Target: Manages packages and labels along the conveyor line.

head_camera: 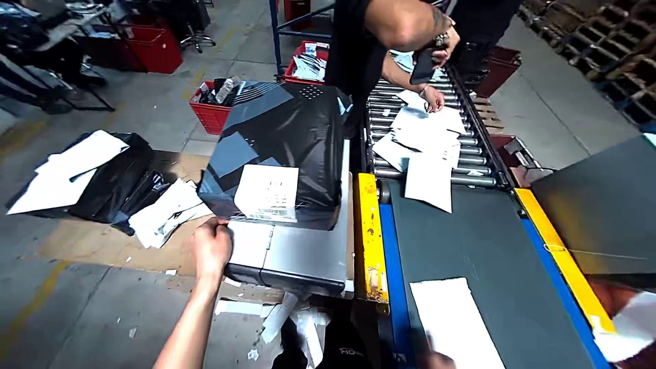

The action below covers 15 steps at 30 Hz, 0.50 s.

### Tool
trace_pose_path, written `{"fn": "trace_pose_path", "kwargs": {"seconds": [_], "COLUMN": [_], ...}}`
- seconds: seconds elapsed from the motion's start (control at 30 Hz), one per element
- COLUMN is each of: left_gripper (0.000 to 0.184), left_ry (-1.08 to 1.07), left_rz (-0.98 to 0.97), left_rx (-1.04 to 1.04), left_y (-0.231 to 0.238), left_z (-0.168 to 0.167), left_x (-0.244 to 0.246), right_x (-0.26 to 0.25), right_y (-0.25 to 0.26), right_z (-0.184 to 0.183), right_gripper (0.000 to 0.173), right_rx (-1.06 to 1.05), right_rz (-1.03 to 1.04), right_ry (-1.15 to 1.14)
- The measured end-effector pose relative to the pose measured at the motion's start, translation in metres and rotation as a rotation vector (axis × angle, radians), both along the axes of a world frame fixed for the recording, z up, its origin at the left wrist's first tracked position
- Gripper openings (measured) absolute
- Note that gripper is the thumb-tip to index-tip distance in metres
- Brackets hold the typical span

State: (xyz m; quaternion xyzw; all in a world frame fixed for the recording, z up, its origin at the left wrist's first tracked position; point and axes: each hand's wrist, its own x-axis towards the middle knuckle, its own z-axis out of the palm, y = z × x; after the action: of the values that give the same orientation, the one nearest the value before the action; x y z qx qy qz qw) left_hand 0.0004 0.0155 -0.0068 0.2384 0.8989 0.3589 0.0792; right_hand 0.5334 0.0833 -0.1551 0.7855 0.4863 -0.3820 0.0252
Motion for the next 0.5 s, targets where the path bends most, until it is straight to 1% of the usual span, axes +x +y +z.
{"fn": "trace_pose_path", "kwargs": {"seconds": [0.07, 0.1, 0.13, 0.17, 0.23, 0.27, 0.33, 0.37, 0.4, 0.43, 0.47, 0.5], "left_gripper": [0.028, 0.028, 0.029, 0.029, 0.029, 0.029, 0.028, 0.027, 0.027, 0.027, 0.027, 0.028], "left_ry": [-0.019, -0.022, -0.025, -0.032, -0.039, -0.037, -0.031, -0.024, -0.013, -0.010, -0.014, -0.014], "left_rz": [-0.009, -0.016, -0.022, -0.023, -0.017, -0.018, -0.040, -0.056, -0.069, -0.083, -0.094, -0.103], "left_rx": [-0.027, -0.040, -0.043, -0.045, -0.056, -0.057, -0.033, -0.024, -0.017, -0.015, -0.018, -0.013], "left_y": [-0.004, -0.003, -0.003, -0.003, -0.004, -0.005, -0.007, -0.008, -0.007, -0.004, -0.001, 0.000], "left_z": [-0.002, -0.003, -0.003, -0.002, -0.001, 0.002, 0.006, 0.006, 0.003, -0.001, -0.003, -0.005], "left_x": [-0.002, -0.004, -0.005, -0.006, -0.004, -0.003, 0.002, 0.002, 0.001, 0.001, 0.000, 0.000], "right_x": [-0.095, -0.140, -0.182, -0.216, -0.267, -0.285, -0.310, -0.314, -0.309, -0.294, -0.268, -0.232], "right_y": [-0.054, -0.067, -0.073, -0.073, -0.068, -0.064, -0.062, -0.065, -0.068, -0.069, -0.068, -0.062], "right_z": [-0.004, -0.003, 0.001, 0.010, 0.033, 0.042, 0.049, 0.048, 0.048, 0.048, 0.045, 0.040], "right_gripper": [0.049, 0.040, 0.036, 0.036, 0.036, 0.032, 0.015, 0.009, 0.006, 0.011, 0.017, 0.020], "right_rx": [-0.011, -0.043, -0.068, -0.104, -0.173, -0.188, -0.141, -0.094, -0.054, -0.027, -0.007, 0.025], "right_rz": [0.158, 0.233, 0.258, 0.218, 0.003, -0.121, -0.338, -0.390, -0.380, -0.297, -0.142, 0.046], "right_ry": [0.415, 0.580, 0.698, 0.783, 0.853, 0.878, 0.960, 0.992, 1.016, 1.030, 1.036, 1.011]}}
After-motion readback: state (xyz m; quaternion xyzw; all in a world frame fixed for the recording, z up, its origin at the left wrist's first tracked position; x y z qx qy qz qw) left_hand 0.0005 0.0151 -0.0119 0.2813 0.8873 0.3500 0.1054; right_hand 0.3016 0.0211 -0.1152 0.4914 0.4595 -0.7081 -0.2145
